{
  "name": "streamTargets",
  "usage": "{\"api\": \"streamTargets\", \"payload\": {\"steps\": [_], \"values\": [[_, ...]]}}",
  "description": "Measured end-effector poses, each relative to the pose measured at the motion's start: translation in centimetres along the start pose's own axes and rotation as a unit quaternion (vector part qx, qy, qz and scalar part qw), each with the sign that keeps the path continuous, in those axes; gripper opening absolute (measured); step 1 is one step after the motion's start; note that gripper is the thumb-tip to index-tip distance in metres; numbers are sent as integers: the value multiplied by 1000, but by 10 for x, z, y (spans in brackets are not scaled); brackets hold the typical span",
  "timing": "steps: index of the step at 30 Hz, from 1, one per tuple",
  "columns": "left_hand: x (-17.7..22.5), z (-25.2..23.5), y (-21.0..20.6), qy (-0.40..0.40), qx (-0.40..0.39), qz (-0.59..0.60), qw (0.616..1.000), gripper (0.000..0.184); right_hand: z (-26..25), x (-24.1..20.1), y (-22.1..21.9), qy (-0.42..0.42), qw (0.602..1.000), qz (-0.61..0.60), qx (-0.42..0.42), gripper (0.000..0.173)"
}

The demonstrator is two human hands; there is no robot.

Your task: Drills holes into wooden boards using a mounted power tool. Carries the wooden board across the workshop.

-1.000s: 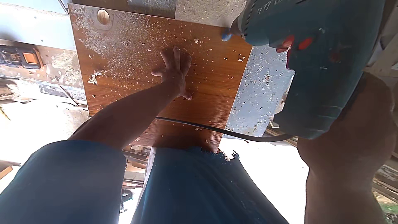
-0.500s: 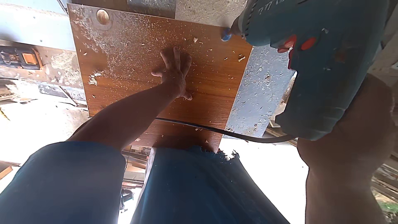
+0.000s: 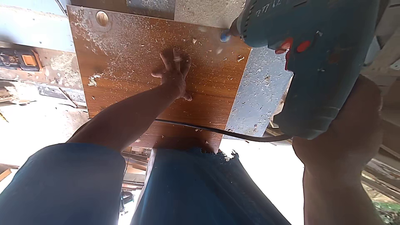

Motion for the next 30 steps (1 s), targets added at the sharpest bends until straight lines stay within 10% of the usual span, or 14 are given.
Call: {"api": "streamTargets", "payload": {"steps": [30], "values": [[-1, 2, 3, 4, 12, 8, 1000, 158, 0, 2, -11, -32, 999, -10, -9, 52]]}}
Point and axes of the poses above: each hand's wrist, its own z-axis away from the middle knuckle, its own y-axis out of the back of the hand, x = y × z, the point moved 8 cm from there along -z, towards the middle knuckle, and after that the axes turned 15 degrees about -z, right-handed, at the moved point
